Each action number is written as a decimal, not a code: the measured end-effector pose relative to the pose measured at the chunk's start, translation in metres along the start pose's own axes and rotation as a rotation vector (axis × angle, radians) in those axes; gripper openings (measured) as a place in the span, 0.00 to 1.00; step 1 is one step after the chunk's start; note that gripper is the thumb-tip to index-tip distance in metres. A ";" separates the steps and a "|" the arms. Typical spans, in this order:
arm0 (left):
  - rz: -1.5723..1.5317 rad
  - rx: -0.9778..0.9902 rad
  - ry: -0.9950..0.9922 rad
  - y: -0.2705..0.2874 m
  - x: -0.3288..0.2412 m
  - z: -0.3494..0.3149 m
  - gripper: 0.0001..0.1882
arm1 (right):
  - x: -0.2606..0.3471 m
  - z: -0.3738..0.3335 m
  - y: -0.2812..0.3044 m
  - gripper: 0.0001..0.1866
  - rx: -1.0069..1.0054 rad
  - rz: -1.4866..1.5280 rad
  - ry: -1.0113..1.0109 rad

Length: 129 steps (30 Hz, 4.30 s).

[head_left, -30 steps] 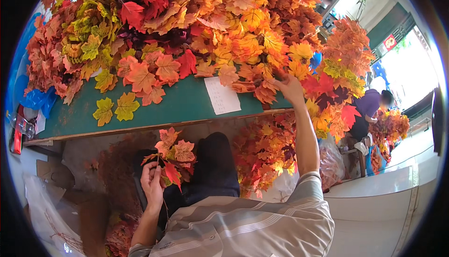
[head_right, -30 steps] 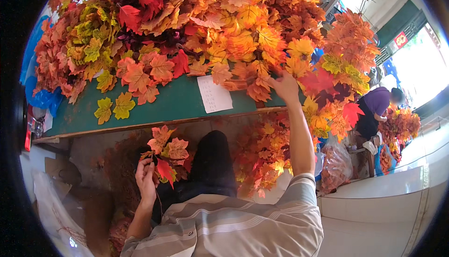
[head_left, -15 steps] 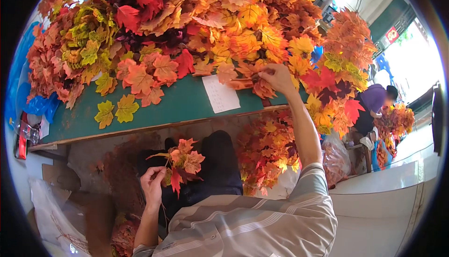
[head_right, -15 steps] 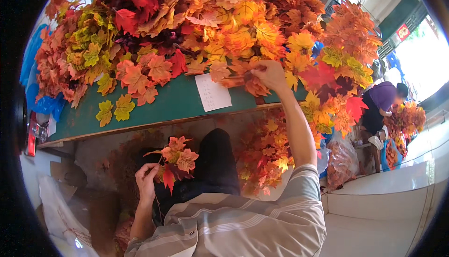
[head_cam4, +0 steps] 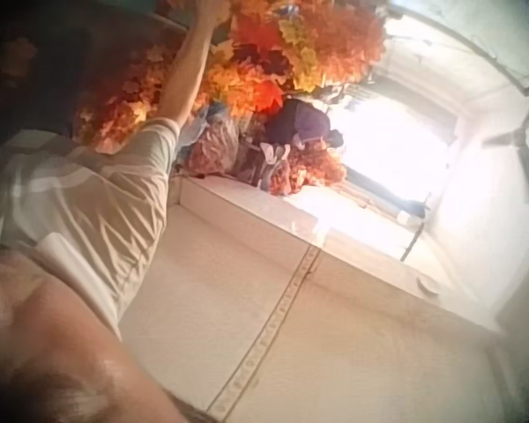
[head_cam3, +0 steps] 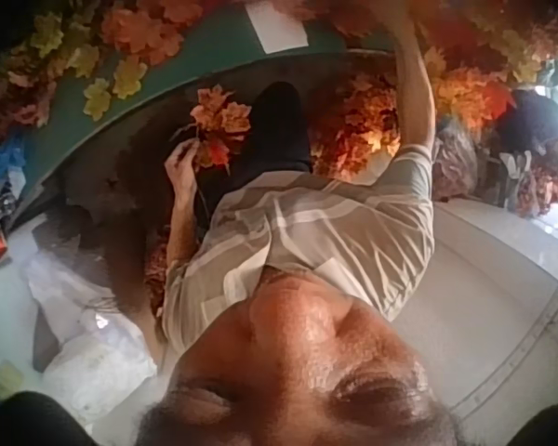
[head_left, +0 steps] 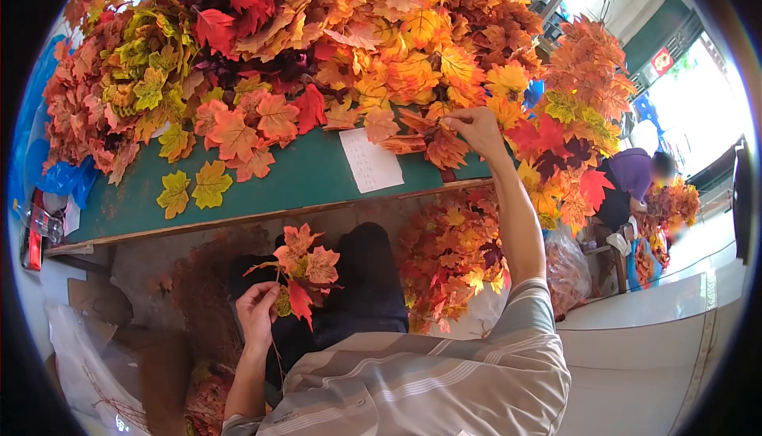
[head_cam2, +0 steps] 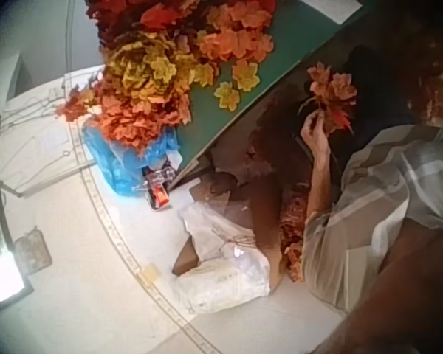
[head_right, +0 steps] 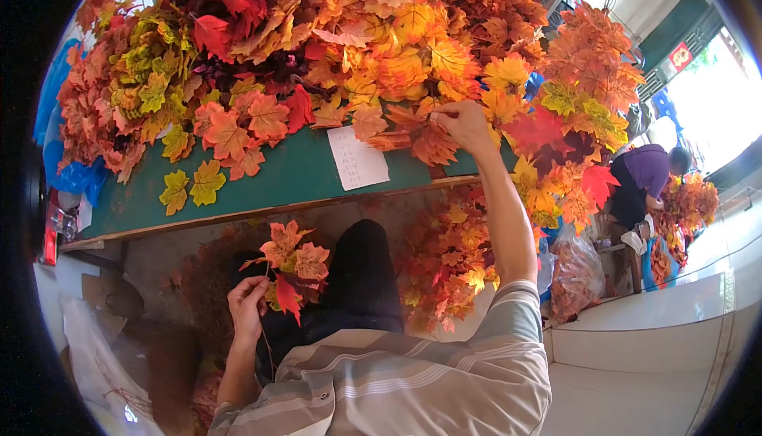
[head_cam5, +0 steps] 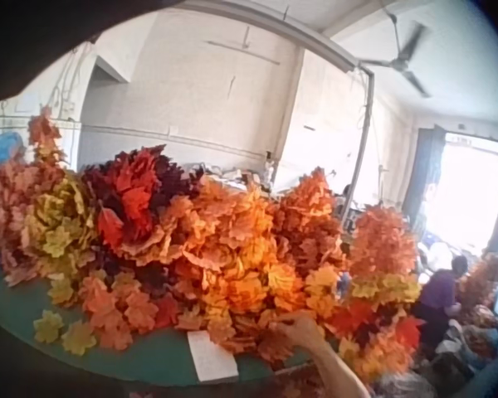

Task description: The person attaches individual artificial maple leaves to a plastic branch frame by hand to create a foliage decoration.

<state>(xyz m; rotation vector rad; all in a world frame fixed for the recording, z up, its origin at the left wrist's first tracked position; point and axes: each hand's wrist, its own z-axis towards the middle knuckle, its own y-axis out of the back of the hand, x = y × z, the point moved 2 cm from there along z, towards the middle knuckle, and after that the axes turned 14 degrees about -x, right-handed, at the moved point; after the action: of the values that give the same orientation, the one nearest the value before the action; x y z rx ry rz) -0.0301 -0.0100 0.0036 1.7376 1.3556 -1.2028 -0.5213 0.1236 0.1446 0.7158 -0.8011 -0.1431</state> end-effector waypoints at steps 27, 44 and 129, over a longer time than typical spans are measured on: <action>-0.319 0.264 0.377 -0.004 -0.025 0.005 0.07 | 0.217 -0.230 -0.100 0.05 0.514 0.748 -0.090; -0.395 0.299 0.365 -0.011 -0.042 -0.017 0.07 | 0.190 -0.258 -0.138 0.07 0.729 0.858 -0.464; -0.745 0.326 0.425 0.051 -0.012 0.003 0.13 | 0.319 -0.097 -0.318 0.11 0.281 0.221 0.613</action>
<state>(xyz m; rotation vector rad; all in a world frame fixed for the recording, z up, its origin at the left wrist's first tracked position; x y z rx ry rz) 0.0172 -0.0321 0.0103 1.8317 2.3038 -1.5580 -0.1843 -0.1860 0.0901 0.8688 -0.3058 0.3822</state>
